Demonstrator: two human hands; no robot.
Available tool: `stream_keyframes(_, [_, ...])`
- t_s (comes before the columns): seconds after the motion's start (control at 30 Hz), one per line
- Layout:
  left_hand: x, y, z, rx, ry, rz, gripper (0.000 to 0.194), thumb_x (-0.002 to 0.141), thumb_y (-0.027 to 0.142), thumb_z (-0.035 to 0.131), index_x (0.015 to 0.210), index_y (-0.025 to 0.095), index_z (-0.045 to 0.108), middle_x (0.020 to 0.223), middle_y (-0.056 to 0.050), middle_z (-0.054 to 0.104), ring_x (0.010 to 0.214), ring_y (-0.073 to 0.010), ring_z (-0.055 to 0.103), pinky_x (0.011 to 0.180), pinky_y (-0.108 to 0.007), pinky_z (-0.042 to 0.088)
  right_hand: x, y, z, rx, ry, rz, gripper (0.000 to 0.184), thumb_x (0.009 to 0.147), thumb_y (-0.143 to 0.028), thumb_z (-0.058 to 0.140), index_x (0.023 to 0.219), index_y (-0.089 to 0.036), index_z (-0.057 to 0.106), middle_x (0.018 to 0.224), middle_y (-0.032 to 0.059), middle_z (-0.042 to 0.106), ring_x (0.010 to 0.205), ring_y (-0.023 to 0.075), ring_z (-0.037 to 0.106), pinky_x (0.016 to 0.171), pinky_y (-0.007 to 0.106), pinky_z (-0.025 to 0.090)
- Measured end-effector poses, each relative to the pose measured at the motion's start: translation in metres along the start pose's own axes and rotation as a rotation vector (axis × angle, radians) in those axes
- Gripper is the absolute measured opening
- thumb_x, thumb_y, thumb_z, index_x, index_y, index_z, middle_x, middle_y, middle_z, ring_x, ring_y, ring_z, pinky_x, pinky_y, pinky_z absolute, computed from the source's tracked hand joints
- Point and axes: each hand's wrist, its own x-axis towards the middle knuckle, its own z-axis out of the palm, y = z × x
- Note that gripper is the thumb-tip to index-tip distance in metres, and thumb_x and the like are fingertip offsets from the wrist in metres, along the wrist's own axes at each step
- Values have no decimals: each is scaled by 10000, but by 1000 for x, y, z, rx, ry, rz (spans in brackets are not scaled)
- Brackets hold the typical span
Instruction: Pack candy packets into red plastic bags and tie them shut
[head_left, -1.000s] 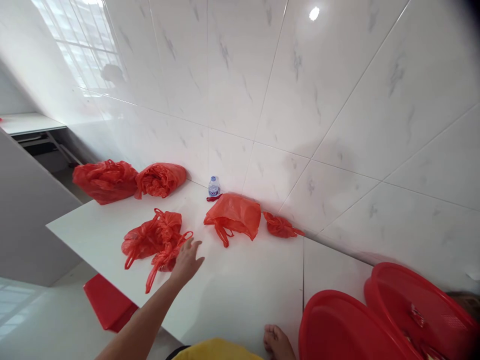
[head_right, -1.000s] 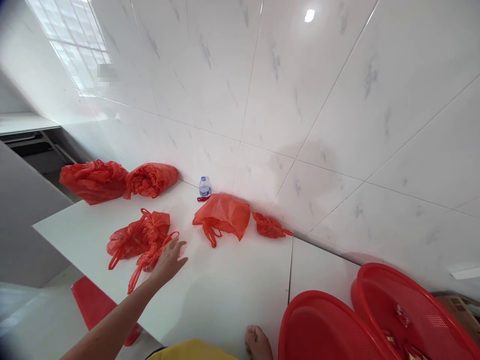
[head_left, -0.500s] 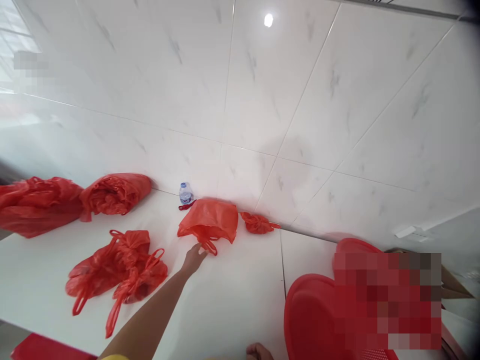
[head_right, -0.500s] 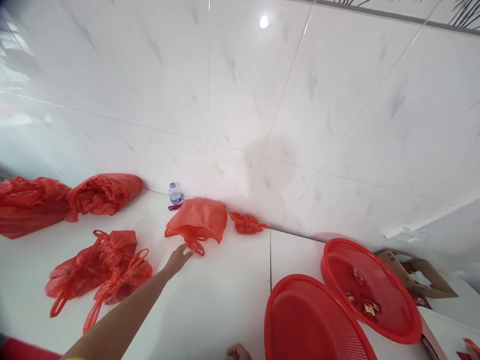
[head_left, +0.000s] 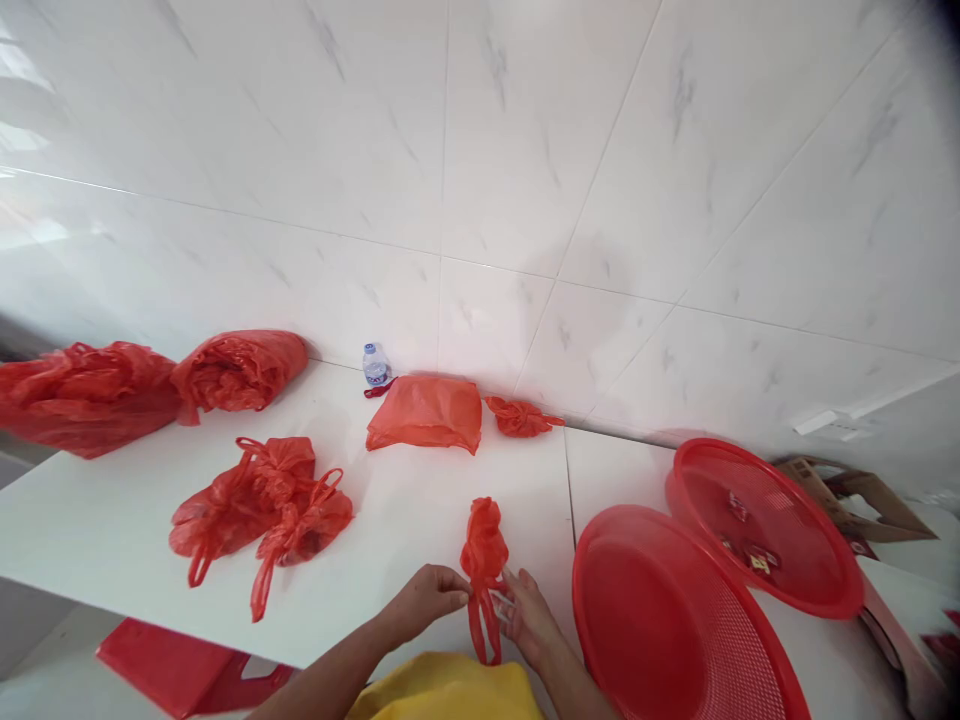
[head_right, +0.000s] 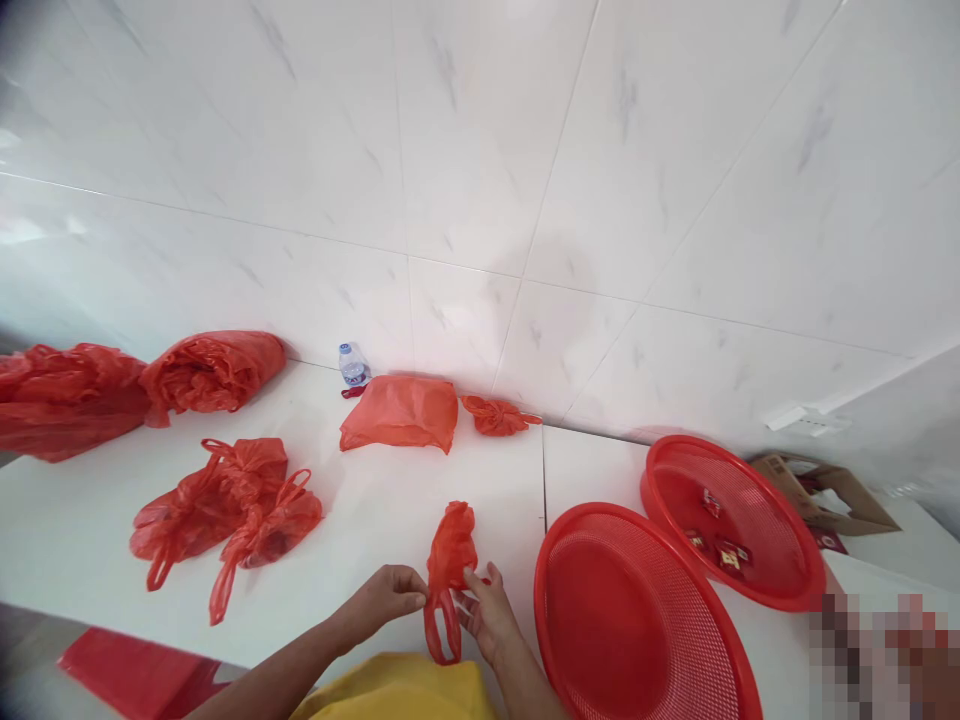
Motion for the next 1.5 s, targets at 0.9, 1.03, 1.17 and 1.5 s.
stream_keyframes(0.9, [20, 25, -3, 602, 510, 214, 510, 791, 334, 560, 1283, 235, 469, 1363, -98, 449, 1260, -264, 389, 1031, -432, 339, -55, -91, 13, -282, -35, -454, 231, 774, -368, 567, 935, -210, 616, 851, 21, 607, 771, 159, 557, 727, 279, 460])
stream_keyframes(1.03, [33, 34, 8, 518, 374, 130, 345, 737, 213, 561, 1075, 243, 619, 1150, -56, 614, 1103, -237, 512, 954, -365, 378, -68, -91, 14, -296, -223, -388, 258, 774, -411, 591, 916, -198, 618, 680, -16, 543, 647, 139, 513, 660, 266, 438])
stream_keyframes(1.17, [38, 31, 9, 420, 388, 11, 195, 789, 189, 426, 704, 207, 601, 687, -13, 622, 683, -168, 559, 655, -278, 407, -70, -108, 0, -355, -43, -417, 335, 810, -444, 548, 1049, -213, 586, 865, 36, 595, 788, 183, 569, 743, 307, 461])
stream_keyframes(1.5, [34, 56, 10, 83, 504, -21, 103, 767, 280, 469, 695, 207, 469, 575, 48, 430, 540, -115, 413, 528, -231, 320, -98, -123, 43, -734, -100, -972, 143, 850, -251, 496, 929, -233, 614, 948, 59, 604, 908, 201, 554, 820, 329, 450])
